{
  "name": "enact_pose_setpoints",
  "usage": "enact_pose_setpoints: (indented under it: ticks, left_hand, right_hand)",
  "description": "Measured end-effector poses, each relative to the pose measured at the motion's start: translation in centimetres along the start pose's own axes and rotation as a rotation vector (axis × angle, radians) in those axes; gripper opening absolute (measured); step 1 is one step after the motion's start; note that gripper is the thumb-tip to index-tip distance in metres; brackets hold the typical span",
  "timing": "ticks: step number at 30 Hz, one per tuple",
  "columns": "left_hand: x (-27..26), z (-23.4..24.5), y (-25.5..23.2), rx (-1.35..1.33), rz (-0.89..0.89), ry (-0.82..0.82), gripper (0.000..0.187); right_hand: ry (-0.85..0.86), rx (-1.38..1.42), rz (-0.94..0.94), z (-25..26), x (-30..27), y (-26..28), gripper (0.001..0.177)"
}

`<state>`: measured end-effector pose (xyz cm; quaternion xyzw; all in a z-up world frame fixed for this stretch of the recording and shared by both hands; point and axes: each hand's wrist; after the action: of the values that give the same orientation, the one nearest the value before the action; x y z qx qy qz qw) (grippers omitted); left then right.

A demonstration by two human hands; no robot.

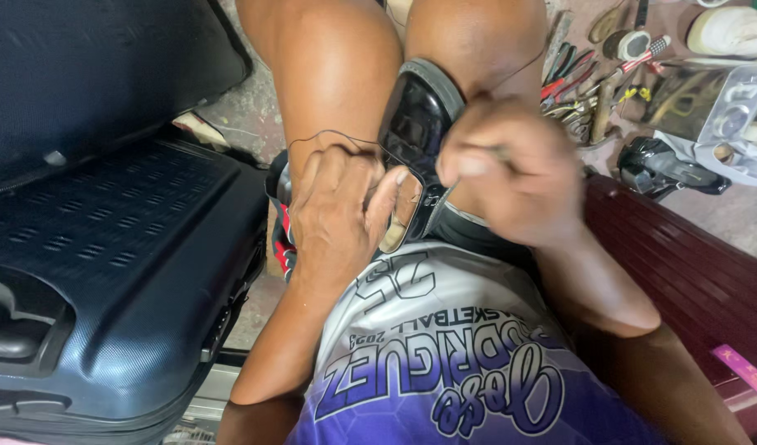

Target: The person is sewing a black shoe using a needle and thread. They repeatedly push the needle through the shoe's upper and pull the thread to secure the stitches.

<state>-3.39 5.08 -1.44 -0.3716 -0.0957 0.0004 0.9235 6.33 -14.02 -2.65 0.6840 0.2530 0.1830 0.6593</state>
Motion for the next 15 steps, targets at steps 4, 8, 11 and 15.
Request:
enact_pose_setpoints:
  ticks: [4, 8, 11, 15]
  left_hand:
    - [-0.1, 0.3, 0.6, -0.070, -0.018, 0.008, 0.024]
    - [0.4, 0.7, 0.9, -0.127, -0.003, -0.003, 0.025]
    - [-0.4, 1.0, 0.4, -0.197, 0.102, 0.006, 0.013]
    - [-1.7, 0.7, -0.7, -0.599, 0.377, 0.042, 0.016]
  right_hand:
    - [-0.107, -0.623, 0.091, -1.0, 0.5, -1.1, 0.020]
    - [-0.094, -0.525, 0.073, -0.4, 1.1, -1.0, 0.025]
    - [-0.066, -0.039, 0.024, 1.4, 1.1, -1.0, 0.024]
    - [-0.238, 0.123, 0.003, 4.7, 0.4, -1.0, 0.040]
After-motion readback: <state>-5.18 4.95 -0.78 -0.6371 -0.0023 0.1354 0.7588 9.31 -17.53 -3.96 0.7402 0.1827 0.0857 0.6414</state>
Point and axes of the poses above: each hand's wrist, its own x-axis towards the middle knuckle, its own z-axis out of the back of the hand, y = z × x, and after that the axes turned 8 degrees about -z, right-handed
